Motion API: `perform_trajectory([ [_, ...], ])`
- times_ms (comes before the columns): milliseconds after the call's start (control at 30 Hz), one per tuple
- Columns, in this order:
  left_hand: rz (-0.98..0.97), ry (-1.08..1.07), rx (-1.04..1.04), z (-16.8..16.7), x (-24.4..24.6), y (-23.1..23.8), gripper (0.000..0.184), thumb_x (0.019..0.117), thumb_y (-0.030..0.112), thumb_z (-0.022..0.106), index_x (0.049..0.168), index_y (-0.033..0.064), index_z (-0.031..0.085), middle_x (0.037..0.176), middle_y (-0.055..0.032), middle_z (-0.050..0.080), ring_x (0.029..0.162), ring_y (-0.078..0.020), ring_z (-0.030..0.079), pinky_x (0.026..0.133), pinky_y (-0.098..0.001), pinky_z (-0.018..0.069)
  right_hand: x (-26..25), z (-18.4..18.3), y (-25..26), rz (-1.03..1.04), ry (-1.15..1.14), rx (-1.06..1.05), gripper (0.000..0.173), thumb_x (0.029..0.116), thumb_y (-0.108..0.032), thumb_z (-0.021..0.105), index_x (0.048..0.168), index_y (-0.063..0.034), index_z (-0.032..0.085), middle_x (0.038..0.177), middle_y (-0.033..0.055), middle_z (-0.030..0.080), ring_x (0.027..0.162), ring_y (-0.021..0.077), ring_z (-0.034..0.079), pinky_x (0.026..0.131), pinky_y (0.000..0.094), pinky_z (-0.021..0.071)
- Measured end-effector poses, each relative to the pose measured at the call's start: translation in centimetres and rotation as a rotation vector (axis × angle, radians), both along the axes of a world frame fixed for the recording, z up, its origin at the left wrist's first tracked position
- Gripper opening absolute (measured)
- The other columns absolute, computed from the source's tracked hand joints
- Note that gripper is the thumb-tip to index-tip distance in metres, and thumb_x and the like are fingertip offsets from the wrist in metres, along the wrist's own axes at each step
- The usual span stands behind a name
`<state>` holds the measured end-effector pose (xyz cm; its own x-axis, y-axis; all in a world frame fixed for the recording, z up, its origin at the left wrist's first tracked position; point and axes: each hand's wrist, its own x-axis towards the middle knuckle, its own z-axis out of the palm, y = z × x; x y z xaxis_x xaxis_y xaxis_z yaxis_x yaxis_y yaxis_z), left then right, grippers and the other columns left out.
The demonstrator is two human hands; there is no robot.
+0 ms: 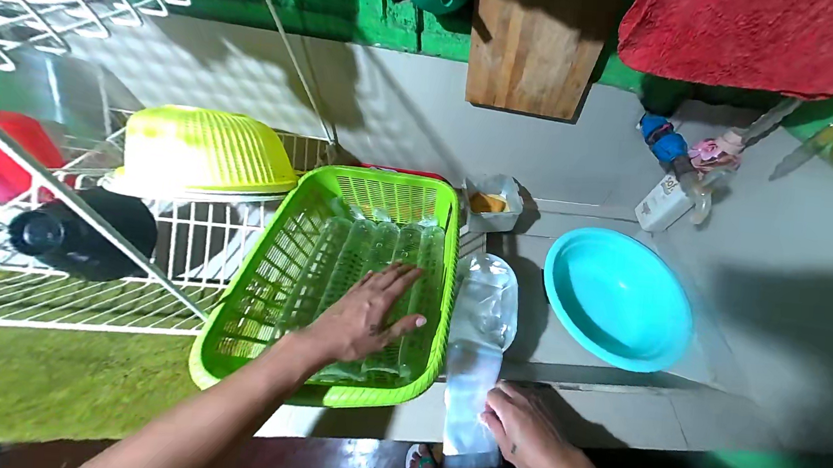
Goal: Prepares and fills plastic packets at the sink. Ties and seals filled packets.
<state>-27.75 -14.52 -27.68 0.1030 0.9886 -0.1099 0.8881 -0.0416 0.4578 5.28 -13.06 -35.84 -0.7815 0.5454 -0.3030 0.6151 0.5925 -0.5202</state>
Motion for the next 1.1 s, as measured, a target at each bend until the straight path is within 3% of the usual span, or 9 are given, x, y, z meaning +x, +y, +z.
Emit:
perform_trajectory([
  [67,0.112,-0.156,0.248,1.8,0.7,-2.2,0.065,0.1003,0.051,0.052,0.154,0.0138,0.046,0.153,-0.0052,0.052,0.139,-0.0203,0.051,0.113,-0.049,0.0444,0.0,0.1,0.4,0.046,-0.029,0.011,0.032,0.1054,-0.027,0.048,0.111,-0.0033,0.069,0.113,0.0164,0.069,0.109,0.0311,0.067,0.098,0.05,0.0517],
  [167,0.278,-0.415,0.476,2.9,3.2,-6.5,0.057,0.1041,0.046,0.047,0.149,0.011,0.049,0.138,-0.0042,0.062,0.123,-0.0158,0.063,0.103,-0.0418,0.0561,0.0,0.0,0.8,0.106,-0.031,0.016,0.034,0.1044,-0.034,0.053,0.111,-0.0054,0.069,0.111,0.0142,0.07,0.106,0.03,0.068,0.098,0.0527,0.0501],
  [333,0.505,-0.602,0.586,-0.2,10.7,-13.2,0.051,0.1084,0.037,0.046,0.133,-0.0066,0.056,0.11,-0.0096,0.072,0.098,-0.014,0.071,0.088,-0.0367,0.0611,-0.6,1.5,1.1,0.204,-0.159,-0.012,0.03,0.1028,-0.02,0.05,0.116,0.0005,0.066,0.118,0.0208,0.069,0.114,0.0364,0.066,0.105,0.0578,0.0435],
  [467,0.788,-0.751,0.594,-3.0,16.8,-15.4,0.031,0.1095,0.025,0.044,0.118,-0.0023,0.058,0.1,0.0001,0.069,0.086,-0.0055,0.068,0.077,-0.0287,0.0608,0.0,1.0,2.1,0.11,0.129,-0.029,0.028,0.1027,-0.024,0.052,0.104,-0.0026,0.07,0.101,0.0155,0.071,0.097,0.0303,0.071,0.09,0.0504,0.055],
  [533,0.97,-0.83,0.498,-3.4,19.6,-15.0,0.029,0.1062,0.021,0.045,0.117,-0.0041,0.056,0.1,-0.0029,0.066,0.083,-0.0074,0.067,0.072,-0.0283,0.0597,0.3,1.4,2.8,0.069,0.275,-0.079,0.027,0.1015,-0.023,0.054,0.102,-0.0017,0.07,0.094,0.0144,0.071,0.089,0.0268,0.07,0.083,0.0444,0.0574],
  [633,1.172,-0.912,0.241,-3.3,22.3,-13.1,0.047,0.0984,0.03,0.057,0.129,-0.0059,0.053,0.115,-0.0149,0.064,0.09,-0.0198,0.068,0.072,-0.0382,0.0599,0.4,1.4,3.9,0.084,0.418,-0.09,0.023,0.0991,-0.022,0.057,0.096,-0.0022,0.069,0.086,0.0119,0.068,0.079,0.023,0.068,0.074,0.0398,0.0568],
  [733,1.222,-0.937,0.159,-3.5,23.8,-10.8,0.053,0.0926,0.03,0.071,0.131,-0.0031,0.058,0.116,-0.0147,0.067,0.092,-0.022,0.069,0.074,-0.0399,0.0604,0.4,1.1,4.6,0.105,0.487,-0.139,0.022,0.0985,-0.022,0.057,0.096,-0.0025,0.068,0.084,0.0107,0.067,0.076,0.0225,0.067,0.072,0.041,0.0567],
  [867,1.217,-0.892,0.219,-2.7,24.7,-8.5,0.015,0.099,0.013,0.062,0.099,0.0006,0.072,0.082,-0.0041,0.074,0.069,-0.0113,0.068,0.065,-0.0282,0.0567,0.5,1.6,5.7,0.088,0.547,-0.326,0.022,0.099,-0.02,0.056,0.099,-0.0001,0.067,0.084,0.0107,0.065,0.077,0.0185,0.064,0.072,0.035,0.0551],
  [1100,1.018,-0.706,0.549,3.8,20.6,-1.2,0.023,0.1011,0.02,0.058,0.084,0.007,0.066,0.07,0.0022,0.064,0.062,-0.0082,0.061,0.062,-0.0267,0.054,4.3,5.5,11.8,-0.008,0.794,-0.435,0.022,0.1014,-0.016,0.056,0.102,0.003,0.066,0.08,0.0057,0.063,0.069,0.0057,0.059,0.063,0.0213,0.0513],
])
